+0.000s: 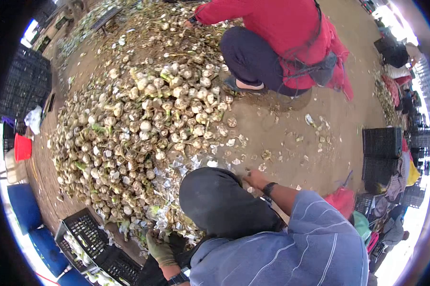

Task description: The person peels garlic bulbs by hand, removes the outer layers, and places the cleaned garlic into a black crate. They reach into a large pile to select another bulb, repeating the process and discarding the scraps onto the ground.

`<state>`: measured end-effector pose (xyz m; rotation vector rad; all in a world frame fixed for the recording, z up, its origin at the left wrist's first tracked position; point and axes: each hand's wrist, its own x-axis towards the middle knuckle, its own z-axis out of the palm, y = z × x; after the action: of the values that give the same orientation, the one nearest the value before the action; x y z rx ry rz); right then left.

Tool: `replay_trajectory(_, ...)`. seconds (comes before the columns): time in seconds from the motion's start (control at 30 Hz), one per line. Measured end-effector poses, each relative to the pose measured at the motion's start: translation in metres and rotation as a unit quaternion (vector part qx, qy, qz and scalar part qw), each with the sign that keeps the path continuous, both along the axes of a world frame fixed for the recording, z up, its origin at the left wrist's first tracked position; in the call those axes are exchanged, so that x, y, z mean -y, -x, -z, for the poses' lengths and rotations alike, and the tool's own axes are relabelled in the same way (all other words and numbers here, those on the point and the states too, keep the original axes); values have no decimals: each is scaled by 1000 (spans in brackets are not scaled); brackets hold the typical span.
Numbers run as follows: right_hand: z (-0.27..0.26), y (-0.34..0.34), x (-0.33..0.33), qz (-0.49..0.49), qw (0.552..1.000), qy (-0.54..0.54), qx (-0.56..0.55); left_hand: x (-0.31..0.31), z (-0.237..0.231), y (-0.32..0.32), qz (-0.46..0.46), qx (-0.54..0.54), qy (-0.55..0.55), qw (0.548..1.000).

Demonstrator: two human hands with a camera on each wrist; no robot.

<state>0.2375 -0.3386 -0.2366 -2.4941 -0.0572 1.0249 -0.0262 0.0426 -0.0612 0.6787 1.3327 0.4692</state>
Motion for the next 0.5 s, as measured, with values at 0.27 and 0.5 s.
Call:
replay_trajectory(0.27, 98, 2, -50, 54, 980, -187, -30, 13, -10, 1, 63, -28, 1, 998)
replay_trajectory(0.5, 6, -39, 58, -139, 979, 105, 102, 35, -29, -17, 52, -56, -29, 997)
